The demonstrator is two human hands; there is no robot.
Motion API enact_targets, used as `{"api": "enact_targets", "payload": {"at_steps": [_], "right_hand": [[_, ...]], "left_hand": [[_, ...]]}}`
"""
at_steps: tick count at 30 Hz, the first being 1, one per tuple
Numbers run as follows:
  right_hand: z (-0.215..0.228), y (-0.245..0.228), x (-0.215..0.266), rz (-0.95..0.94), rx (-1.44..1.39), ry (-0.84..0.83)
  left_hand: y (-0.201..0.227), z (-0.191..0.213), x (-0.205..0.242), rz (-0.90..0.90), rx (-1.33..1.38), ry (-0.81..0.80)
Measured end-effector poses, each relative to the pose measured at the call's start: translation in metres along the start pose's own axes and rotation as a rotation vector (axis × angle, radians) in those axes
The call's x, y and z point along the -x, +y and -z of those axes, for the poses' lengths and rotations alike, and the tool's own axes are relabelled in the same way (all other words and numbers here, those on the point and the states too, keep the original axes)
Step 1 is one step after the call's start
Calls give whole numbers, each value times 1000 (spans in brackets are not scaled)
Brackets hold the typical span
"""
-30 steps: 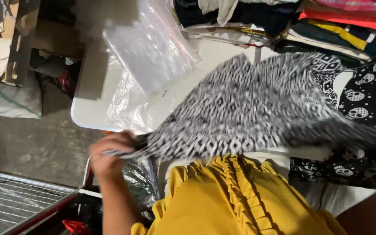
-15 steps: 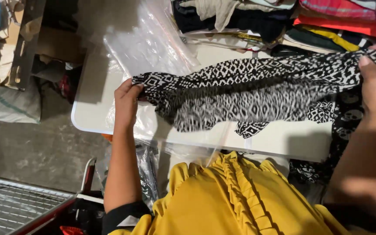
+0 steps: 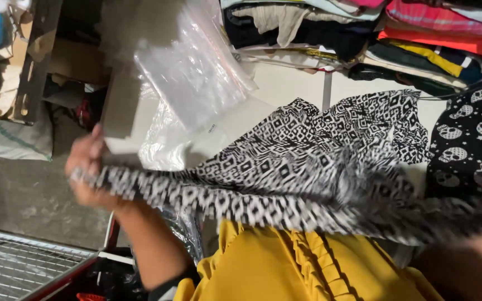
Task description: Folding items of clothing and placing them into clear plastic bags for storage or shipping.
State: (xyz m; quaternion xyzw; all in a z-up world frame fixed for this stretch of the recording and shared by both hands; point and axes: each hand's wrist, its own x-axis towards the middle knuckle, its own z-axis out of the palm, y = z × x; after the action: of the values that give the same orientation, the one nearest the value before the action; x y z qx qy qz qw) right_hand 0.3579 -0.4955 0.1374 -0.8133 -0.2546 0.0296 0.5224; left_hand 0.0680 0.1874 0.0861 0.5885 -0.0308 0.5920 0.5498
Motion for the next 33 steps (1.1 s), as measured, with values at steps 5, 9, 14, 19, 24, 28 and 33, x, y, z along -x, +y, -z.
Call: {"api": "enact_targets", "payload": {"at_steps": [5, 9, 14, 19, 24, 28, 33], "right_hand": [[-119, -62, -43, 106, -11, -231], [-209, -138, -80, 167, -14, -354], [-218, -131, -78, 45, -234, -275], [-129, -91, -60, 30, 117, 121], [-35, -17, -69, 158, 162, 153], [-100, -19, -136, 249, 98, 14], [-306, -98, -241, 365, 14, -157]], "left_hand": [[-122, -119, 48, 746, 72, -200], [-31, -212, 30, 289, 308, -632], [-60, -168, 46, 607, 170, -457], [-58, -60, 19, 521, -95, -98], [4, -32, 29, 516, -66, 70], [6, -5, 92, 716, -74, -24], [18, 10, 142, 891, 201, 34]]}}
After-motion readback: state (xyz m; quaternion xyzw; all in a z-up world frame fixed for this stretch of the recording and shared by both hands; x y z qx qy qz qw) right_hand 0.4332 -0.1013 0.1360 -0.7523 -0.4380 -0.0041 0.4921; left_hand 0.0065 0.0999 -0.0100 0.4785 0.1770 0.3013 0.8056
